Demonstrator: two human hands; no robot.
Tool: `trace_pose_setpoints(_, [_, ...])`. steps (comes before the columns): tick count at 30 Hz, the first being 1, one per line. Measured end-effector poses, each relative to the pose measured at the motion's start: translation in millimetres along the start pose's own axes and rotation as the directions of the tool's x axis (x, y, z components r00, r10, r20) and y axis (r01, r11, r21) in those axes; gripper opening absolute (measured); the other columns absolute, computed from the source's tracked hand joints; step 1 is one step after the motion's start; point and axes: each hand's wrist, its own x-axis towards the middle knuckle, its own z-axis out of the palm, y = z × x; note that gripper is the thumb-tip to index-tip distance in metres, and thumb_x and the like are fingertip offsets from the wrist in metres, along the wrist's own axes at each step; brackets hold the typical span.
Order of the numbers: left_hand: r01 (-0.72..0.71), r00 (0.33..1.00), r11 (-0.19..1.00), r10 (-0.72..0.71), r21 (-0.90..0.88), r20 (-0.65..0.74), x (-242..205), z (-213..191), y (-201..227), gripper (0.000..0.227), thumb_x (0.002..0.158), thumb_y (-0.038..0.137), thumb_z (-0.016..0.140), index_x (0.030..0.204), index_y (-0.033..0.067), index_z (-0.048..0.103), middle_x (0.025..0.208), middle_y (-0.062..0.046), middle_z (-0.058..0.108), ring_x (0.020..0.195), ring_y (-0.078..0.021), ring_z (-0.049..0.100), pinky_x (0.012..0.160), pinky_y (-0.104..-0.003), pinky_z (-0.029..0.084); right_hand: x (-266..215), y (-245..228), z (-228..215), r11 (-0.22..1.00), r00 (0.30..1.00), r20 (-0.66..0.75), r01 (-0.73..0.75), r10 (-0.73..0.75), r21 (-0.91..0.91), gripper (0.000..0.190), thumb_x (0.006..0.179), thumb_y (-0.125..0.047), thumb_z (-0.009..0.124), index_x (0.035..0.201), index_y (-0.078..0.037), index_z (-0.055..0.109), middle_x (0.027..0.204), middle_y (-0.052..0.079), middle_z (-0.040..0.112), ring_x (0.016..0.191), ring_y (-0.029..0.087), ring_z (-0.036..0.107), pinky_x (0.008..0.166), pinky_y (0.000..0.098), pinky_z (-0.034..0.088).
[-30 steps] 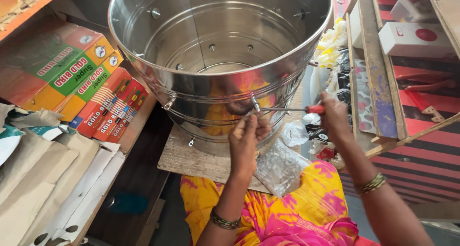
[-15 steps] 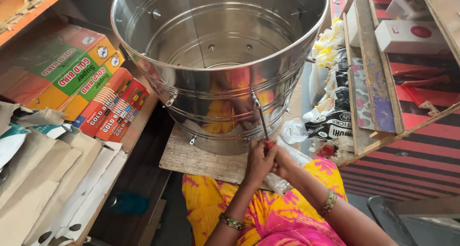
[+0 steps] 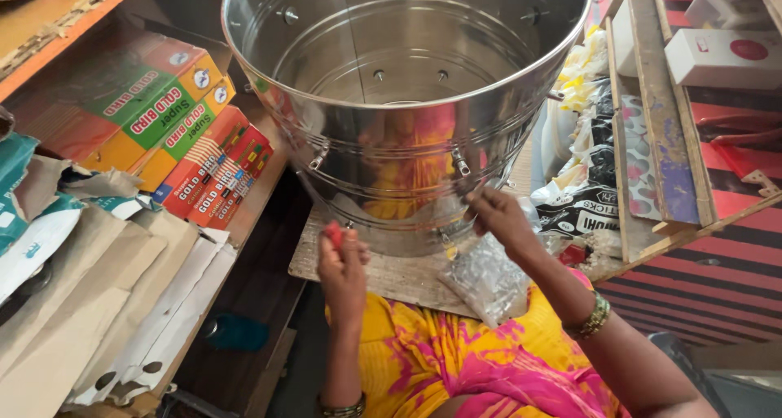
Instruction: The person sits on the floor and uses a screwdriver to tighten screws on the side of a large stainless steel container. They rotate the container to access different fasteners and continue securing them throughout the clip.
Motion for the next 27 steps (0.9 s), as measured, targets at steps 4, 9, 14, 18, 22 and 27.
trace_pose_setpoints(4, [-0.106,0.994,0.993,0.106,-0.045,-0.009,-7.8,-5.2,28.6,0.020,0.106,0.025,0.057,0.103,0.0057,0.055,0.079,-0.002,0.060,0.067,-0.0058,0.057,0.061,-0.023,0.052,-32.1,-74.3,1.1,0.934,0.937,-0.128,0.296,-0.324,-0.199,0.020,0.102,-0.022,0.062,0.105,-0.002,0.065,0.077,0.001,0.066,0.062,0.005,0.058,0.057,0.0226,0.048])
trace_pose_setpoints(9, [-0.120,0.989,0.992,0.116,0.036,0.096,-42.6,8.7,34.7,0.018,0.107,0.023,0.056,0.103,0.0048,0.055,0.084,-0.002,0.059,0.069,-0.0061,0.052,0.058,-0.025,0.045,-51.4,-108.6,5.2,0.919,0.932,-0.065,0.338,-0.357,-0.201,0.023,0.103,-0.022,0.064,0.108,0.000,0.066,0.084,0.003,0.067,0.071,0.007,0.061,0.064,0.0245,0.052])
trace_pose_setpoints(14, [-0.147,0.967,0.979,0.111,0.144,0.230,-84.6,47.9,29.4,0.028,0.103,0.020,0.058,0.123,0.0026,0.048,0.100,-0.014,0.067,0.089,-0.0276,0.069,0.076,-0.044,0.055,-97.2,-94.1,27.0,0.828,0.880,0.331,0.447,-0.340,-0.339,0.037,0.095,-0.023,0.067,0.125,-0.003,0.066,0.115,0.012,0.071,0.100,0.019,0.070,0.081,0.0348,0.058])
trace_pose_setpoints(18, [-0.219,0.909,0.973,0.175,0.076,0.380,-100.8,75.9,28.5,0.036,0.104,0.014,0.056,0.131,-0.0015,0.037,0.113,-0.024,0.060,0.102,-0.0383,0.066,0.086,-0.046,0.053,-128.3,-93.7,45.7,0.688,0.822,0.308,0.569,-0.478,-0.451,0.035,0.095,-0.022,0.068,0.125,-0.004,0.063,0.115,0.013,0.069,0.111,0.024,0.065,0.094,0.0369,0.053])
trace_pose_setpoints(22, [-0.238,0.810,0.971,0.193,0.010,0.554,-104.8,79.7,59.0,0.056,0.097,0.013,0.064,0.142,-0.0033,0.033,0.131,-0.027,0.052,0.115,-0.0390,0.065,0.095,-0.042,0.055,-132.0,-109.8,23.2,0.944,0.950,0.242,0.250,-0.196,-0.216,0.034,0.097,-0.020,0.061,0.129,-0.008,0.060,0.115,0.010,0.067,0.107,0.017,0.066,0.088,0.0343,0.059])
trace_pose_setpoints(27, [-0.507,0.613,0.860,0.399,-0.047,0.682,-102.1,71.7,89.1,0.074,0.091,0.013,0.075,0.151,-0.0033,0.033,0.148,-0.030,0.047,0.137,-0.0461,0.049,0.116,-0.048,0.040,-134.0,-160.2,-35.7,0.839,0.971,0.051,0.227,-0.233,-0.495,0.013,0.100,-0.013,0.056,0.111,-0.008,0.059,0.106,0.005,0.077,0.084,0.013,0.072,0.067,0.0283,0.062])
